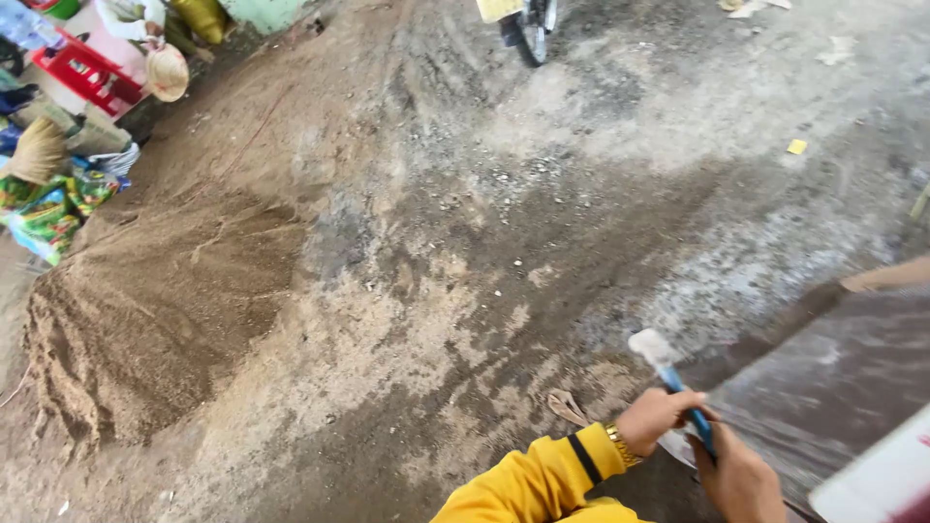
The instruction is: Break clay bricks into smaller fragments using a hammer on a concrete floor.
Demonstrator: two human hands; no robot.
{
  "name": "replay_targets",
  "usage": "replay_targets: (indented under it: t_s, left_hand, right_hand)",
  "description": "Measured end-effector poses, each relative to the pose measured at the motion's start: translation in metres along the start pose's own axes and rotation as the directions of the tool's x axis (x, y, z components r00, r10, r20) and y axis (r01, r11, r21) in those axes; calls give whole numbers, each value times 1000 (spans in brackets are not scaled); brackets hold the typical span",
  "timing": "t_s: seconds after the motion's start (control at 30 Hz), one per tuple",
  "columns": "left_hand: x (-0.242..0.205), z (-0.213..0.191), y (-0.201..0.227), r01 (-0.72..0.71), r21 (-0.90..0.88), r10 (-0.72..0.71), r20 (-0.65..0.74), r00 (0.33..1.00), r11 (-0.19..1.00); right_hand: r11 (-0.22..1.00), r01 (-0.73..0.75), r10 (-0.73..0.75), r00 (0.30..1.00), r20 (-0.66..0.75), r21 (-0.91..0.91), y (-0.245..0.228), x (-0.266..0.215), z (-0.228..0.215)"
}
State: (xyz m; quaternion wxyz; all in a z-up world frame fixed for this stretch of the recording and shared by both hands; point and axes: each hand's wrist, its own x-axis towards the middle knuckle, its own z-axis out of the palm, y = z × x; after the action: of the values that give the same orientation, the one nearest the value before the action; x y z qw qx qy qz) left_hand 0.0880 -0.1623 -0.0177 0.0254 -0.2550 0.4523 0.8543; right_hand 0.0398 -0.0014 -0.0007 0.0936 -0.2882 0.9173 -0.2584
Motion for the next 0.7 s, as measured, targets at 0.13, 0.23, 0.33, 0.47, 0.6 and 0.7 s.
replay_targets:
  t_s: [0.13, 0.23, 0.33, 0.47, 0.6, 0.7]
  left_hand:
    - [-47, -137, 40, -84, -104, 63, -188, 980, 991]
    - [-90, -209, 78, -143, -83, 98, -399, 912, 986]
    - [-132, -259, 118, -206, -77, 139, -510, 849, 976]
    - [-139, -322, 148, -352, -83, 241, -584, 775, 932]
    - [-115, -378, 187, -371, 37, 300, -664, 685, 928]
    - [-99, -403, 258, -256, 183, 309, -696, 648, 949]
  right_hand:
    - [984, 179, -180, 980, 83, 25, -113, 33, 82]
    - [922, 365, -380, 917, 124, 127, -190, 57, 126]
    - [909, 399, -417, 860, 294, 122, -258, 76, 153]
    - [909, 384, -410, 761, 503, 160, -306, 108, 202]
    - [837, 362, -534, 707, 464, 411, -344, 156, 252]
    - [735, 174, -581, 661, 476, 656, -365, 214, 307]
